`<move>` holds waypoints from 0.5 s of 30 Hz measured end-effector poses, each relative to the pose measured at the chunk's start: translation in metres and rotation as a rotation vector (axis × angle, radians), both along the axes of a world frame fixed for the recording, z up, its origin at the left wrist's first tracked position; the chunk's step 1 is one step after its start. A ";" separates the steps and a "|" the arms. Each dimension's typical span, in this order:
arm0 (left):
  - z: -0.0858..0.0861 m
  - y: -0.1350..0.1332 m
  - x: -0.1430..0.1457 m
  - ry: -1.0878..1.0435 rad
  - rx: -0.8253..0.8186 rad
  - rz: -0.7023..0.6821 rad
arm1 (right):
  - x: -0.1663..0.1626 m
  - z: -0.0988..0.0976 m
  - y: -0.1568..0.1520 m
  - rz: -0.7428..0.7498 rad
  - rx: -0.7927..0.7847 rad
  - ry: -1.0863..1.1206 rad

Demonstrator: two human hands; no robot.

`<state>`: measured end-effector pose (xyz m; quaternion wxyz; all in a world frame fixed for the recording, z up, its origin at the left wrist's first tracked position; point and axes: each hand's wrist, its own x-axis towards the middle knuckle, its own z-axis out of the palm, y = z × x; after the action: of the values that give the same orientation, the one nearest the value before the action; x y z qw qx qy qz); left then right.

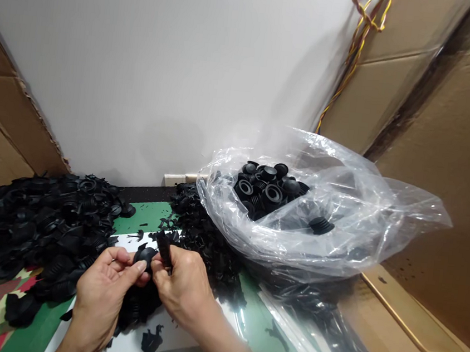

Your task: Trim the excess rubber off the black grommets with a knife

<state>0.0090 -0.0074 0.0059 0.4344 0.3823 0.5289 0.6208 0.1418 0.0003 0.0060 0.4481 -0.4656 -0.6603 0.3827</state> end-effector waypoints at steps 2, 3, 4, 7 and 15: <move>0.001 0.000 0.002 -0.005 -0.003 0.009 | 0.000 -0.001 0.001 -0.017 0.022 -0.030; 0.002 0.000 0.002 -0.006 -0.002 0.013 | 0.000 0.000 0.001 -0.021 0.027 -0.038; 0.002 0.000 0.003 -0.005 0.003 0.014 | 0.000 0.001 0.001 -0.020 0.033 -0.044; 0.000 0.000 0.002 0.018 0.026 0.003 | 0.000 0.002 0.001 -0.021 0.081 -0.105; -0.006 -0.002 0.002 0.065 0.045 0.022 | -0.016 -0.016 -0.005 -0.262 0.412 -0.587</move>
<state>0.0110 -0.0090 -0.0001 0.4015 0.4062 0.5330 0.6243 0.1261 -0.0042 -0.0099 0.3695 -0.5360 -0.7585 0.0316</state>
